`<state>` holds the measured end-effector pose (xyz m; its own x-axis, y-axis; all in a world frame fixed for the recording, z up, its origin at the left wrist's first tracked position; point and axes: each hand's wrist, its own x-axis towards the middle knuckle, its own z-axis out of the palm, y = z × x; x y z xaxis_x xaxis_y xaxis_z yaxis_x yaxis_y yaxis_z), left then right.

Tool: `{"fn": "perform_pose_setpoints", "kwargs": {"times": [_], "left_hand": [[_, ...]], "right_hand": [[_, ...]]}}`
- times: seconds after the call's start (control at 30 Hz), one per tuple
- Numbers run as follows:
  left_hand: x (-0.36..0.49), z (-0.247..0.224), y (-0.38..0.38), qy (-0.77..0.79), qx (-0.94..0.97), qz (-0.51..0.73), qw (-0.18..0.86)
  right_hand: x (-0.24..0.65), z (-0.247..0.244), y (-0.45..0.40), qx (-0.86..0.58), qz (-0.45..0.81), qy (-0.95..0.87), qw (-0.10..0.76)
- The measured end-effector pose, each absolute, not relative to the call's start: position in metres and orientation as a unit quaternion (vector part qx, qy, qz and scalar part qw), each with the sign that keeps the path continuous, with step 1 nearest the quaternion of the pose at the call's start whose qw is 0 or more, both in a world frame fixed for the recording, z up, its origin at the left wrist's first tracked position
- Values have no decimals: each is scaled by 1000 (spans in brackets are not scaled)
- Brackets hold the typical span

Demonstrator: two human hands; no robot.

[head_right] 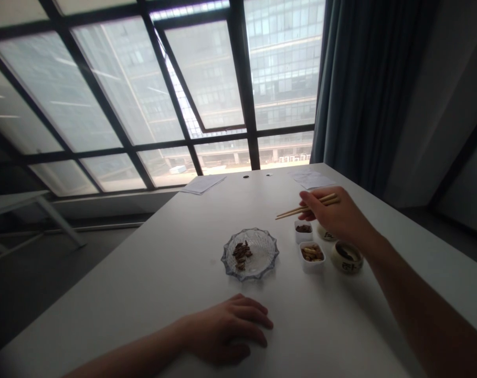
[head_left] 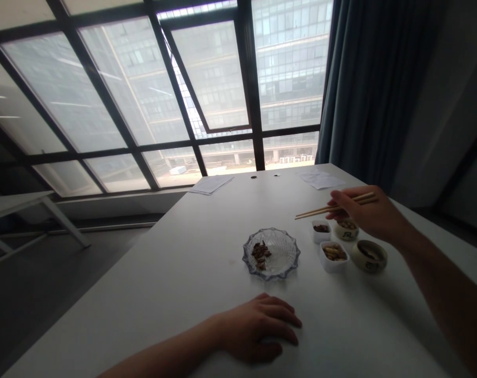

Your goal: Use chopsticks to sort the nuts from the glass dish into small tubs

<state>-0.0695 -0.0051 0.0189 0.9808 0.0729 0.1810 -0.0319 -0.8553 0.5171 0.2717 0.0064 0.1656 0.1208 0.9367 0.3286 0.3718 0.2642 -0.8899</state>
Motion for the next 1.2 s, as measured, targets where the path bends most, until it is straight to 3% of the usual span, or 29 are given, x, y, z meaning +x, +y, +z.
{"fn": "perform_pose_setpoints", "kwargs": {"times": [0.2,0.37,0.8,1.2], "left_hand": [[-69,17,-5,14,960,91,265],[-69,14,-5,9,959,106,264],[-70,12,-4,-2,957,124,261],[-70,9,-4,-1,955,135,262]], "right_hand": [[217,145,4,-466,315,-723,401],[195,123,10,-467,313,-742,366],[187,94,22,-480,346,-680,433],[191,107,18,-491,355,-654,452]]}}
